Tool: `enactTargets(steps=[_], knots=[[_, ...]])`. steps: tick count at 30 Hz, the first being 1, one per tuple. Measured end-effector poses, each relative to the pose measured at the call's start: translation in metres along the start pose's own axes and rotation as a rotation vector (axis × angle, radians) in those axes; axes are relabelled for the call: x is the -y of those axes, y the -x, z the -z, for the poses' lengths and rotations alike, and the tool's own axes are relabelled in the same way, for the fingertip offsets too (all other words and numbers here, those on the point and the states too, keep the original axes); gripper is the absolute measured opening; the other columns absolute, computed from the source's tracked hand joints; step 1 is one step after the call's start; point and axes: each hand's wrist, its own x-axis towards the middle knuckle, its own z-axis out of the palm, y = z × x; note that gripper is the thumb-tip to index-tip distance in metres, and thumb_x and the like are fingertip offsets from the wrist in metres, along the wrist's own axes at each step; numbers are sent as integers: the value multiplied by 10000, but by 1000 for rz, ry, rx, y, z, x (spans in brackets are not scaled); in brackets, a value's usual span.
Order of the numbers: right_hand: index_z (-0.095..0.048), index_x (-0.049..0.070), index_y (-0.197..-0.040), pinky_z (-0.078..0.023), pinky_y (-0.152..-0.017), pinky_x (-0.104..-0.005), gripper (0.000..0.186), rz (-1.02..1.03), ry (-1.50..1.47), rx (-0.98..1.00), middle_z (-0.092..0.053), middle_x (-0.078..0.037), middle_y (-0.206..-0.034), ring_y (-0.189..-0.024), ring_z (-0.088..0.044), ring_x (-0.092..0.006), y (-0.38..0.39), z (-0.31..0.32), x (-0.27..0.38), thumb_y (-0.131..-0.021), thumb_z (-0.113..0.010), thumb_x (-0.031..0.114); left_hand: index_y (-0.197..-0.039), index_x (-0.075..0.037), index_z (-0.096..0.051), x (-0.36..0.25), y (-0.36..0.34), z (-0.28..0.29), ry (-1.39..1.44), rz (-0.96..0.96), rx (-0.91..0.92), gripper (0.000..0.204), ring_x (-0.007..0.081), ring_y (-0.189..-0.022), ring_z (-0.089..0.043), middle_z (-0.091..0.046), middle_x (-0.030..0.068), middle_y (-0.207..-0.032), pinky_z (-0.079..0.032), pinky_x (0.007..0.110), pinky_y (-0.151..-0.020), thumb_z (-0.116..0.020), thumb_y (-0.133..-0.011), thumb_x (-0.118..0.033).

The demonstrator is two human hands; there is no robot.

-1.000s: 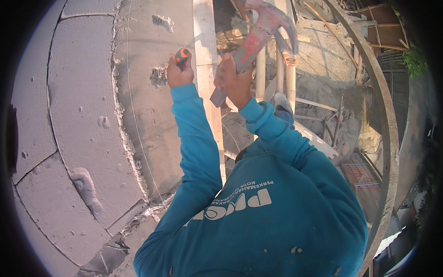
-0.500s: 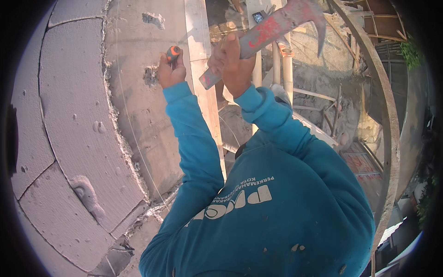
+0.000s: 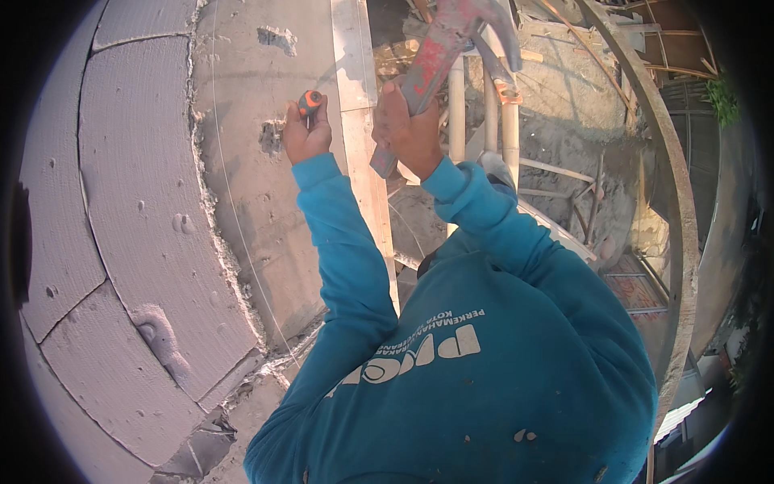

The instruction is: The person inserts a metal rod into a hole in a concrete wall, then uses a hammer to drive it in. The person repeats this process for several rods along the wall.

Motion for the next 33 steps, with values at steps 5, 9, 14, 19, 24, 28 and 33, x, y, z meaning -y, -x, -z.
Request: enactTargets(steps=[5, 9, 14, 19, 24, 28, 33], knots=[[-540, -21, -858, -389, -401, -309, 306, -788, 700, 409, -483, -33, -560, -416, -454, -132, 32, 79, -14, -934, -563, 274, -1135, 55, -515, 2, 5, 68, -206, 22, -46, 321, 252, -957, -570, -528, 136, -1055, -550, 422, -883, -589, -983, -217], [-462, 68, -736, -326, -366, -290, 326, -732, 768, 286, -431, 3, -542, -410, -401, -85, 39, 70, 25, -959, -583, 274, -1251, 47, -501, -7, 53, 90, -445, 96, 105, 363, 239, -950, -562, -516, 115, -1034, -540, 440, -888, -567, -992, -200], [-464, 64, -748, -330, -363, -293, 326, -667, 805, 215, -433, -4, -537, -395, -399, -92, 45, 81, 29, -958, -599, 274, -1320, 47, -441, -27, 87, 61, -314, 47, 206, 420, 231, -981, -552, -505, 129, -1082, -502, 500, -984, -556, -996, -195], [-491, 48, -774, -346, -386, -293, 311, -606, 831, 242, -443, -1, -541, -419, -426, -88, 72, 68, 43, -957, -596, 276, -1282, 88, -413, -52, 88, 31, -267, -11, 235, 400, 278, -1050, -537, -484, 158, -1130, -458, 574, -1049, -504, -1018, -198], [-528, 29, -821, -405, -425, -279, 329, -367, 873, 313, -482, -13, -561, -445, -468, -88, 89, 39, 72, -956, -592, 322, -1213, 94, -458, -53, 81, 18, -173, -12, 279, 336, 317, -1149, -529, -493, 205, -1238, -442, 540, -1086, -441, -1040, -194], [-546, 17, -874, -457, -458, -276, 360, -122, 732, 249, -514, -30, -590, -460, -479, -90, 105, 9, 95, -978, -570, 361, -1180, 103, -468, -54, 78, 17, -136, -76, 281, 338, 328, -1159, -535, -515, 222, -1227, -438, 520, -1095, -416, -1048, -204], [-540, 35, -928, -486, -501, -325, 360, 474, 53, 293, -522, -62, -615, -498, -495, -142, 104, -28, 86, -991, -552, 389, -1127, 108, -493, -58, 81, 8, -13, -79, 235, 342, 324, -1134, -551, -549, 228, -1171, -439, 508, -1093, -392, -1055, -212]])
